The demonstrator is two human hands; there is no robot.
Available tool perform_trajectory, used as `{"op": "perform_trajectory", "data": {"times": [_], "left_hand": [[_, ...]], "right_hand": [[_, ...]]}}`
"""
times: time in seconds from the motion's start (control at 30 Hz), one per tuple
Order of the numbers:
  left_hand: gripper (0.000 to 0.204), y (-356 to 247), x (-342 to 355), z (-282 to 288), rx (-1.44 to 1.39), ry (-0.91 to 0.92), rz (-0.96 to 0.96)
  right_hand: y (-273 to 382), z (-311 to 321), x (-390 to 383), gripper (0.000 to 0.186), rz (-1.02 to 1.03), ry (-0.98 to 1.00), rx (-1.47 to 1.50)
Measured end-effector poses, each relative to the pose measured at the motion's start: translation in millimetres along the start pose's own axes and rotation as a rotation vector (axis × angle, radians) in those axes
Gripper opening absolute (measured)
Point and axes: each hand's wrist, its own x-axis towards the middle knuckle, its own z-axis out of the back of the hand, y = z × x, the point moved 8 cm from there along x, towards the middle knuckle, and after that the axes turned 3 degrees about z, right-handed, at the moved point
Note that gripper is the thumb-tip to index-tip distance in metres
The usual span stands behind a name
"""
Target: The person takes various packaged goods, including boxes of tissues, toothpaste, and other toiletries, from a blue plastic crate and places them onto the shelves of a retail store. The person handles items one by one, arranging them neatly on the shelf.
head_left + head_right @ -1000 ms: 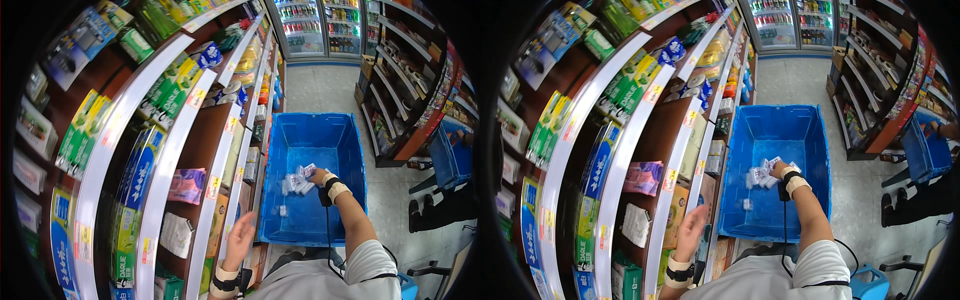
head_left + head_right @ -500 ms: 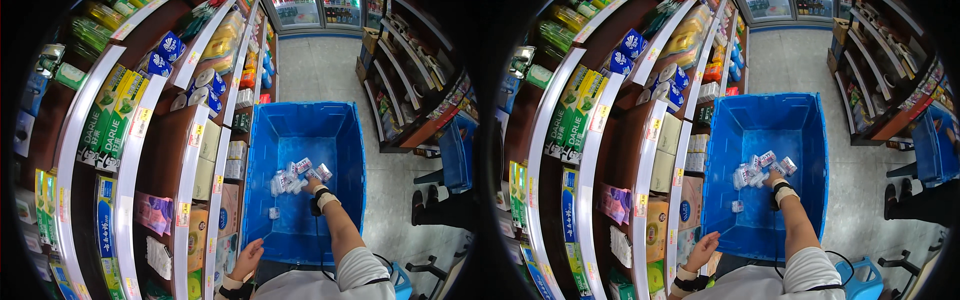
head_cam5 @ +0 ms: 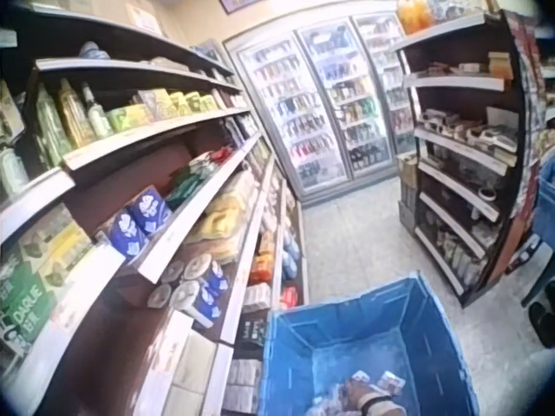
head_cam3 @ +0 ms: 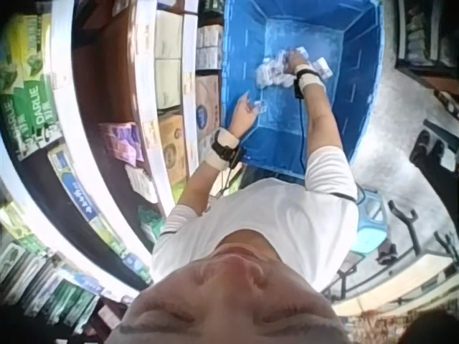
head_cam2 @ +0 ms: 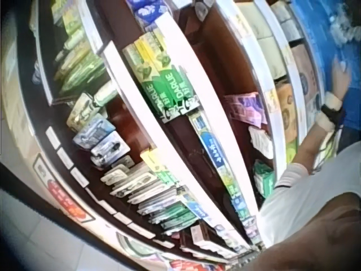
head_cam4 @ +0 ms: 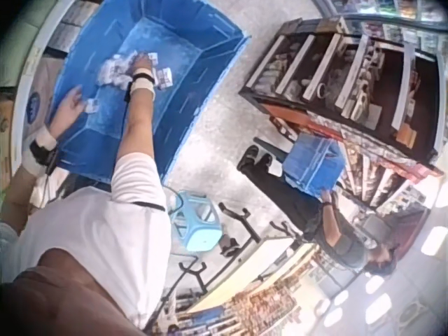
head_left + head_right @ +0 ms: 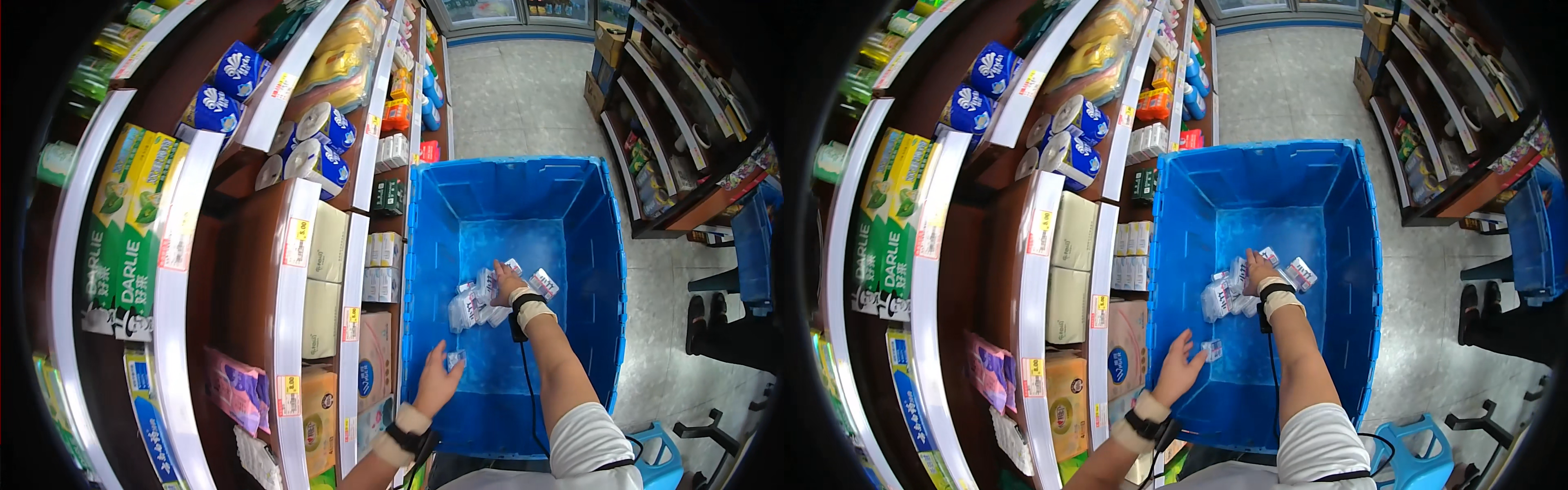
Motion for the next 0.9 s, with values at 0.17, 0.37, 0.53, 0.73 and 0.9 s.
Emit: {"op": "perform_trajectory", "data": {"times": [0.17, 0.37, 0.53, 0.73, 0.9], "left_hand": [[0.067, 22, 71, -61, 0.217, 0.016, 0.145], [0.072, 50, 97, -82, 0.243, -0.153, 0.320], [0.065, 47, 102, -77, 0.287, -0.249, 0.355], [0.055, 52, 105, -71, 0.348, -0.290, 0.265], [0.050, 53, 102, -74, 0.248, -0.232, 0.330]], "right_hand": [[9, -9, 9, 0.111, 0.123, 0.027, 0.001], [7, -11, 10, 0.102, 0.174, -0.066, 0.052], [7, -14, 9, 0.102, 0.263, -0.077, 0.055], [9, -19, 3, 0.097, 0.216, -0.010, -0.004], [-6, -6, -13, 0.095, 0.229, -0.128, 0.103]]}}
